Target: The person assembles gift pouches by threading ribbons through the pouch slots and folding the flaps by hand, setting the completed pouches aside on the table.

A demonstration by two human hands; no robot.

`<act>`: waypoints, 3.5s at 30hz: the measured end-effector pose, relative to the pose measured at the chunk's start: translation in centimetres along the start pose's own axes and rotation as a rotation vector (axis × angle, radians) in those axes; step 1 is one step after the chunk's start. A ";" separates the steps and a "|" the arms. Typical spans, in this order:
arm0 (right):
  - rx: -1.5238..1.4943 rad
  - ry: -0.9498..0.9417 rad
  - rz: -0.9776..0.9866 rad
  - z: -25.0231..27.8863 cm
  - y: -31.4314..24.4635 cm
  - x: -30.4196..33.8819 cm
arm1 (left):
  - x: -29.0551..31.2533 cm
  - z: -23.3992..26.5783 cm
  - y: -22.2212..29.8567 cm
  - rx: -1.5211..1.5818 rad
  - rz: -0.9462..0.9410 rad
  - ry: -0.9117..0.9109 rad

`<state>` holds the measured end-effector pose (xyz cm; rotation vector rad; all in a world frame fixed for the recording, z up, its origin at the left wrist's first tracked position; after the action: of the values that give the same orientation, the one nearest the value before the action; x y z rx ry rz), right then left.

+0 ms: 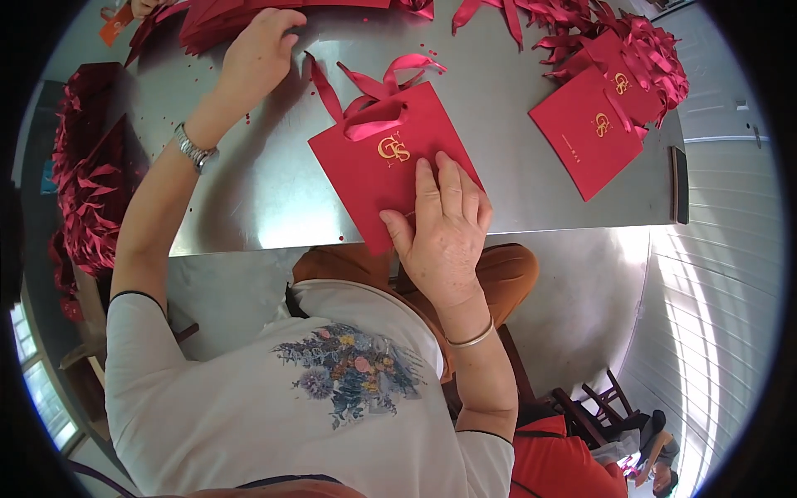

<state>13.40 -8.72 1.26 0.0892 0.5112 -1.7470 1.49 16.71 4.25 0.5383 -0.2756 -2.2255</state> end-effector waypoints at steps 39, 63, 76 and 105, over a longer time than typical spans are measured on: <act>-0.127 0.033 -0.056 0.8 0.8 0.4 | 5.0 -0.7 2.3 0.375 -0.023 0.156; 0.051 0.452 -0.817 9.7 23.0 0.2 | -1.1 -10.7 20.8 0.615 -0.123 -0.236; -0.598 0.931 -0.465 11.7 23.8 -2.5 | -0.6 -15.9 19.2 1.100 0.214 -0.157; -0.116 0.350 0.025 4.5 12.9 -21.9 | 4.7 -6.4 12.0 0.611 -0.190 -0.287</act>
<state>31.91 7.60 8.85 0.3210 0.8608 -1.6809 9.81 5.21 1.60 0.5749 -1.1171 -2.3880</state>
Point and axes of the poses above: each hand's wrist, its own x-axis away from the middle knuckle, its own z-axis out of the back of the hand, y = z × x, the point moved 9 cm from there along -x, towards the middle knuckle, and after that the axes turned 4 degrees about -z, right-handed, at the moved point
